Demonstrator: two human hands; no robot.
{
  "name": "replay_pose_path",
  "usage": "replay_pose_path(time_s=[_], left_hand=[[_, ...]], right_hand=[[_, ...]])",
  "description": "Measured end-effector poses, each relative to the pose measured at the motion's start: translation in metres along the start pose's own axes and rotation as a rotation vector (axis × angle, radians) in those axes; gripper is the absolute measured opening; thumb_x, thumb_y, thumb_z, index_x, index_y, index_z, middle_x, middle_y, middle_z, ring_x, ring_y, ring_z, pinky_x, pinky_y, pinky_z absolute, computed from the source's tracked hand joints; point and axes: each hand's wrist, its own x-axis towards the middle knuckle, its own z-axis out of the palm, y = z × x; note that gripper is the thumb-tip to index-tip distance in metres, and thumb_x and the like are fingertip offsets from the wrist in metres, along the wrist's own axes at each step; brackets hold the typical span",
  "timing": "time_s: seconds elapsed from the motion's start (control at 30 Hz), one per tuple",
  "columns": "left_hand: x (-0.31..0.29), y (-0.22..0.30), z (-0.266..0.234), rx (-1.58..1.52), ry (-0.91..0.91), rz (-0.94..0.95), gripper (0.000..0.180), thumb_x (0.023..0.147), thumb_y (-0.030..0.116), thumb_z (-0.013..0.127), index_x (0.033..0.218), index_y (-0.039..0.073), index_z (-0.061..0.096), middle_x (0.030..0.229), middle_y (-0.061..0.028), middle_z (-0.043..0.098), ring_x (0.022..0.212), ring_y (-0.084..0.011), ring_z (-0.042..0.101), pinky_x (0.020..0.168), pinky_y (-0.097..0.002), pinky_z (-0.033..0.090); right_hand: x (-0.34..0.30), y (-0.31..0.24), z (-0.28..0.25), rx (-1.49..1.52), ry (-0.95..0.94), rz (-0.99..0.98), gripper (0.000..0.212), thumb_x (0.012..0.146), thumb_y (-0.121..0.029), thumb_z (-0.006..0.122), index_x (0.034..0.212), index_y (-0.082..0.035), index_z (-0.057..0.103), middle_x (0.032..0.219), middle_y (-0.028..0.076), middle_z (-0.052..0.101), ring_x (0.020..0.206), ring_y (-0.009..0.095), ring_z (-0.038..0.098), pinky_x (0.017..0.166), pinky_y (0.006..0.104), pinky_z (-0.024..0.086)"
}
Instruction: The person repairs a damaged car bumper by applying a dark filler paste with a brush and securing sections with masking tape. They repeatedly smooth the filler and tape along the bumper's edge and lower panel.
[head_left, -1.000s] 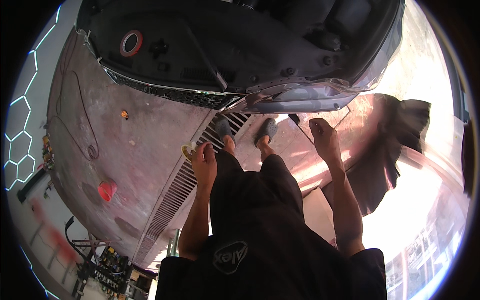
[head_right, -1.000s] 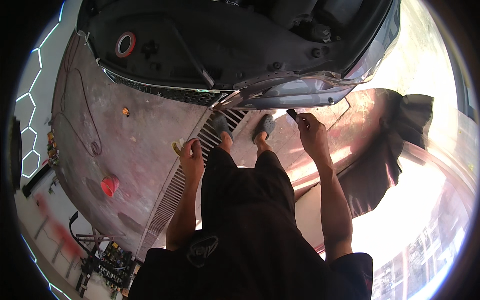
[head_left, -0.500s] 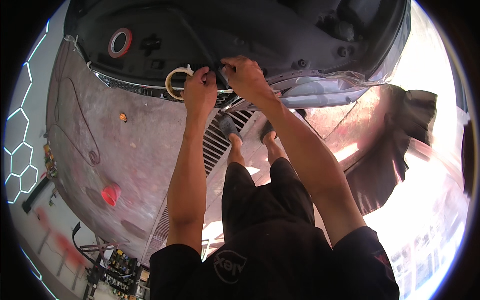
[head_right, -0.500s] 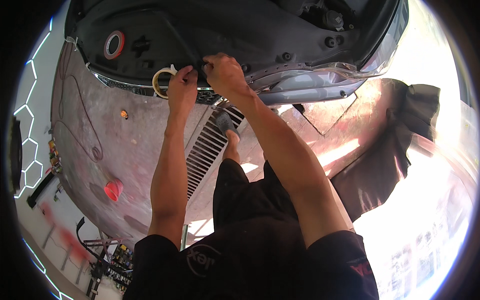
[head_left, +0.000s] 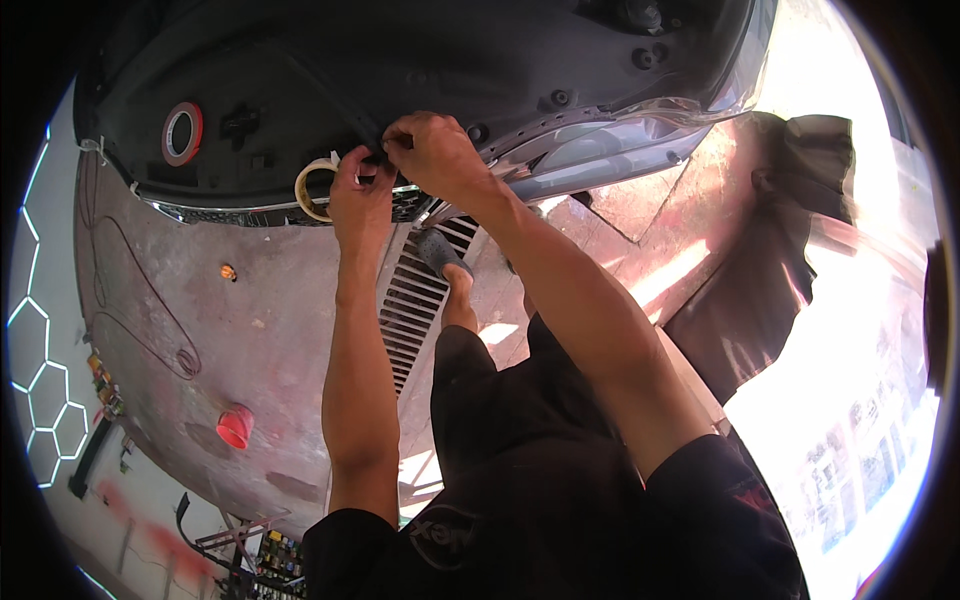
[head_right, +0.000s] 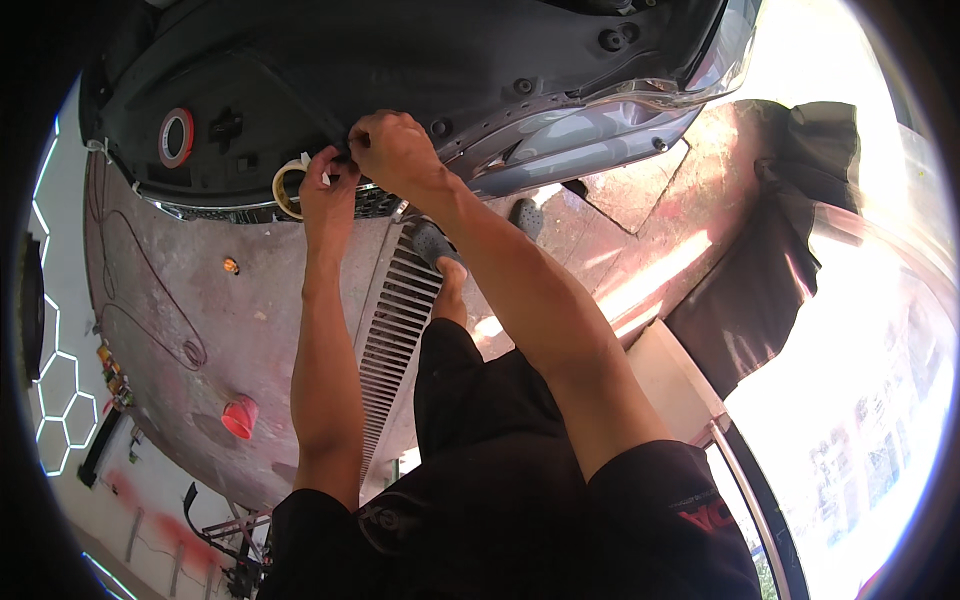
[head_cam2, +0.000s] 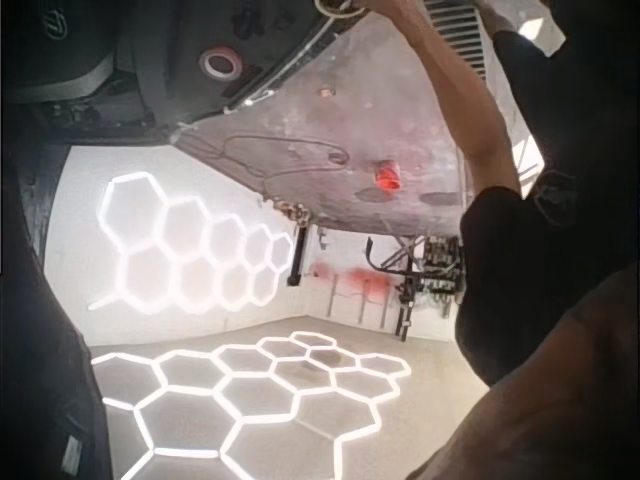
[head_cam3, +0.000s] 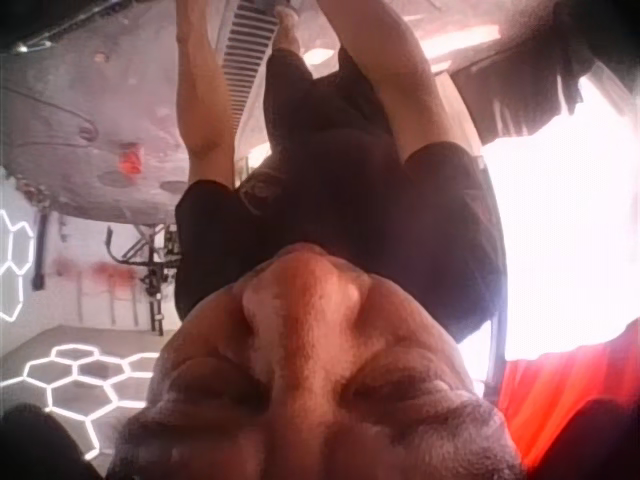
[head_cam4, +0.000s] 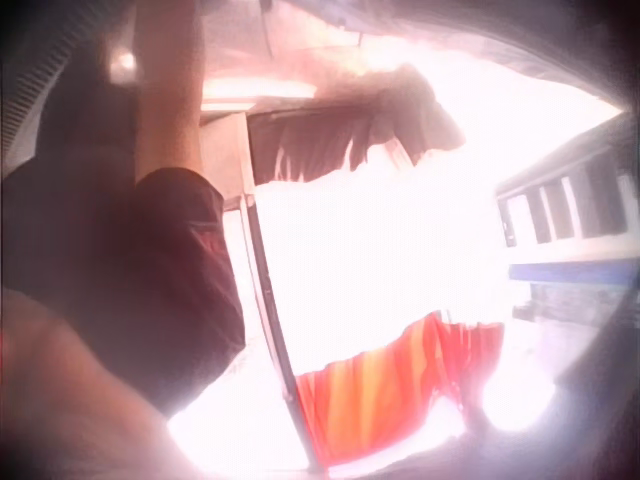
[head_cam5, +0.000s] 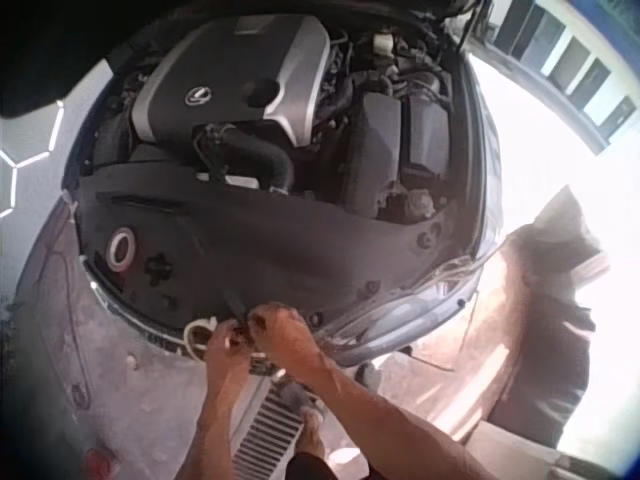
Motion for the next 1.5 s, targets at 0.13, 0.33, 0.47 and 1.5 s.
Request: replay_pose_path(time_s=[0.13, 0.33, 0.47, 1.5], left_hand=[[0.001, 0.001, -0.001, 0.004, 0.042, 0.037, 0.042, 0.094, 0.017, 0.078, 0.131, 0.002, 0.066, 0.099, -0.0015, 0.068, 0.083, -0.0129, 0.064, 0.078, -0.0293, 0.051], [-0.001, -0.009, 0.000, 0.013, 0.051, 0.172, 0.039, 0.091, 0.022, 0.081, 0.125, 0.006, 0.068, 0.095, -0.0036, 0.071, 0.081, -0.0161, 0.066, 0.077, -0.0329, 0.052], [0.001, -0.009, 0.004, 0.004, 0.078, 0.243, 0.039, 0.090, 0.025, 0.081, 0.122, 0.007, 0.069, 0.092, -0.0052, 0.071, 0.081, -0.0179, 0.065, 0.077, -0.0348, 0.052], [0.001, 0.021, 0.017, 0.256, 0.252, -0.097, 0.045, 0.089, 0.050, 0.077, 0.112, 0.012, 0.078, 0.098, -0.0011, 0.072, 0.106, -0.0271, 0.064, 0.101, -0.0513, 0.040]], right_hand=[[0.001, -0.013, 0.005, -0.096, 0.013, 0.029, 0.021, 0.084, -0.017, 0.074, 0.097, 0.000, 0.077, 0.103, 0.021, 0.076, 0.094, 0.037, 0.075, 0.088, 0.0423, 0.059], [0.014, -0.057, -0.006, -0.321, -0.191, 0.192, 0.021, 0.080, -0.020, 0.073, 0.089, -0.003, 0.079, 0.089, 0.023, 0.076, 0.090, 0.036, 0.077, 0.080, 0.0425, 0.061], [0.027, -0.055, 0.003, -0.299, -0.191, 0.167, 0.022, 0.081, -0.021, 0.073, 0.093, -0.004, 0.081, 0.089, 0.019, 0.078, 0.089, 0.036, 0.077, 0.081, 0.0422, 0.062], [-0.179, 0.002, -0.089, 0.206, 0.065, 0.541, 0.018, 0.100, -0.011, 0.071, 0.112, 0.000, 0.076, 0.077, 0.012, 0.071, 0.061, 0.013, 0.059, 0.059, 0.0311, 0.049]])
